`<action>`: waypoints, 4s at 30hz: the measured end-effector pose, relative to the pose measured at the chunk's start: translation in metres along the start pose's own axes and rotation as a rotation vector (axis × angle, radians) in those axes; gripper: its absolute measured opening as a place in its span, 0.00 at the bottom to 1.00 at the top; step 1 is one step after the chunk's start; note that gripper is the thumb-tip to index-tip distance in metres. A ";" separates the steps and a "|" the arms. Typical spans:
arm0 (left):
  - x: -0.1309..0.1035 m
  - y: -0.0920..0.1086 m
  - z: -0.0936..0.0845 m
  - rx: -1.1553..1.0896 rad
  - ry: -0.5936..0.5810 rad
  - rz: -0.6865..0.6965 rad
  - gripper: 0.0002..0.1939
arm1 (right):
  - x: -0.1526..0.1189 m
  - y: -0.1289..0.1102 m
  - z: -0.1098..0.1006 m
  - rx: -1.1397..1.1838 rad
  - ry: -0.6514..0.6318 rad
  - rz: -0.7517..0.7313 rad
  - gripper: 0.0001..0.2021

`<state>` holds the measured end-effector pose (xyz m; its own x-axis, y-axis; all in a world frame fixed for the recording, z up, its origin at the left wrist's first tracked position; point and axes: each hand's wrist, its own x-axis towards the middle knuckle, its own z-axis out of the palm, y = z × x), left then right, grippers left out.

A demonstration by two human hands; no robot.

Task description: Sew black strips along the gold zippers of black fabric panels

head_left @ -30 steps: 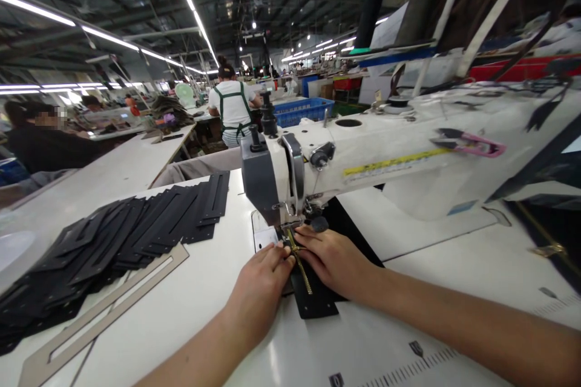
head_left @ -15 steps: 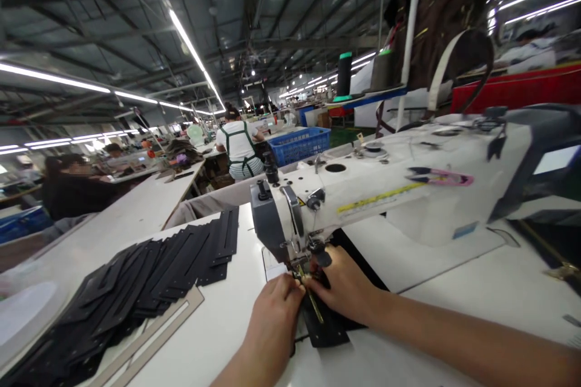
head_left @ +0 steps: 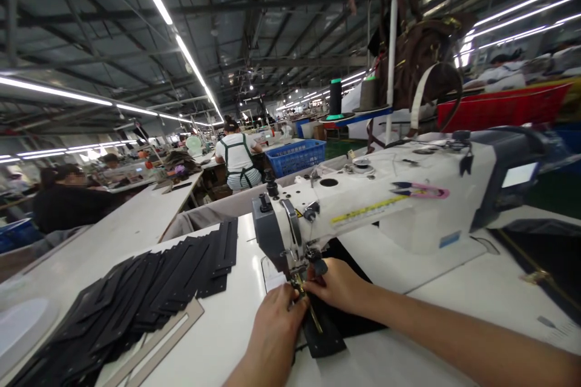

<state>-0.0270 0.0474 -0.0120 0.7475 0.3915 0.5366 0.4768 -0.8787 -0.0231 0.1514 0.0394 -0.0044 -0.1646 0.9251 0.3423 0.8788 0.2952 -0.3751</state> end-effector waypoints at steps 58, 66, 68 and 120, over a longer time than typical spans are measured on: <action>-0.001 0.016 -0.009 0.039 0.026 0.076 0.14 | -0.050 -0.007 0.005 -0.142 0.173 -0.538 0.15; 0.007 0.005 -0.007 0.016 0.012 0.082 0.13 | -0.035 -0.002 0.004 -0.120 0.176 -0.550 0.14; 0.010 0.003 -0.005 0.012 0.014 0.078 0.13 | -0.032 -0.002 0.005 -0.109 0.181 -0.537 0.14; 0.006 -0.021 0.005 -0.071 0.037 0.021 0.12 | -0.013 0.003 0.005 0.070 0.117 -0.333 0.08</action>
<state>-0.0301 0.0692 -0.0120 0.7386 0.3638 0.5676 0.4266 -0.9041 0.0244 0.1538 0.0293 -0.0137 -0.3809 0.7430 0.5504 0.7521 0.5952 -0.2831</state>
